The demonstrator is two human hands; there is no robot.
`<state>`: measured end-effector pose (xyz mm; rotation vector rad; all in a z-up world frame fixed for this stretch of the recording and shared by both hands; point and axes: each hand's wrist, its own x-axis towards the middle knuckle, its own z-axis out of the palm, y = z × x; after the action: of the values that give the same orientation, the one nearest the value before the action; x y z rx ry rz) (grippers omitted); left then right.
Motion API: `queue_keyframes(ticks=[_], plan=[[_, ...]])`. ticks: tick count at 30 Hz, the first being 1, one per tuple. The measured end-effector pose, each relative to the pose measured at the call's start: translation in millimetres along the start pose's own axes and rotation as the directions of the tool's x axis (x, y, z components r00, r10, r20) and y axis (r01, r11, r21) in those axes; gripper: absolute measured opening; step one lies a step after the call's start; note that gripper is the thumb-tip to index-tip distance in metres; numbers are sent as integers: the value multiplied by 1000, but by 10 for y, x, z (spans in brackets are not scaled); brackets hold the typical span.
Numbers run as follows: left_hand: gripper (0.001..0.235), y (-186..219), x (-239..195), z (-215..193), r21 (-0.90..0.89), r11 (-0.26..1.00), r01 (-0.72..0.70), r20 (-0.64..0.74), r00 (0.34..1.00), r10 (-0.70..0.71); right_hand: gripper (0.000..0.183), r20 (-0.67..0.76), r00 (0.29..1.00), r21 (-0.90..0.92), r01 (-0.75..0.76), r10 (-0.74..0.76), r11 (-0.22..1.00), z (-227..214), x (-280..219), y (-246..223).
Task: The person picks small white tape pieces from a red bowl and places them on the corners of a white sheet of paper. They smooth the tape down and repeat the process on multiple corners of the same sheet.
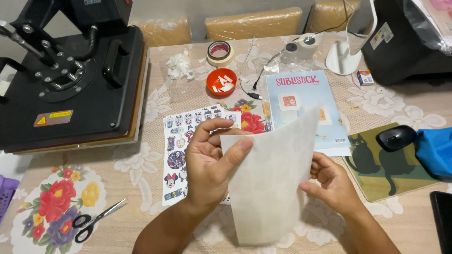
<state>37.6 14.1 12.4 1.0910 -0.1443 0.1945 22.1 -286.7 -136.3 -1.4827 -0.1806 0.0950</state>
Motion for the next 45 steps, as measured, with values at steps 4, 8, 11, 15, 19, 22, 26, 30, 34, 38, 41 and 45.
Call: queue_keyframes(ticks=[4, 8, 11, 15, 19, 22, 26, 30, 34, 38, 41, 45], plan=[[51, -16, 208, -119, -33, 998, 47, -59, 997, -49, 51, -97, 994, 93, -50, 59, 994, -150, -63, 165], [62, -61, 447, -269, -109, 969, 222, 16, 975, -221, 40, -225, 974, 88, -16, 35, 996, -133, -138, 35], [47, -297, 638, -389, -103, 940, 325, 62, 945, -320, 38, -260, 965, 25, 31, -24, 999, -114, -204, 9], [30, -555, 828, -409, -89, 898, 432, 69, 902, -427, 38, -338, 939, -52, 50, -65, 997, -108, -252, 1], [26, -528, 914, -314, -54, 903, 427, 69, 904, -423, 40, -349, 937, -2, 26, -25, 1000, -80, -261, -61], [22, -571, 994, -304, -5, 934, 358, 199, 915, -350, 48, -338, 941, -33, -16, 4, 999, -25, -249, -203], [22, -858, 1180, -370, 4, 966, 258, 80, 963, -257, 34, -367, 930, 35, -18, 29, 999, -70, -201, -135], [26, -629, 1200, -170, 2, 985, 173, -30, 984, -173, 28, -329, 944, 121, 78, -34, 990, -348, -221, 510], [24, -448, 1283, -49, -30, 992, 124, -57, 990, -125, 68, -284, 959, 37, 0, 11, 999, 170, -210, -419], [26, -416, 1464, -113, -10, 995, 95, -98, 991, -96, 99, -264, 959, -63, 86, -99, 994, 177, -287, -482], [28, -265, 1547, -90, -43, 984, 172, -189, 966, -177, 109, -229, 968, -100, 80, -101, 992, 170, -413, -589], [28, -163, 1647, -109, -107, 971, 215, -281, 930, -238, 112, -206, 968, 20, 153, -145, 988, 170, -538, -637]])
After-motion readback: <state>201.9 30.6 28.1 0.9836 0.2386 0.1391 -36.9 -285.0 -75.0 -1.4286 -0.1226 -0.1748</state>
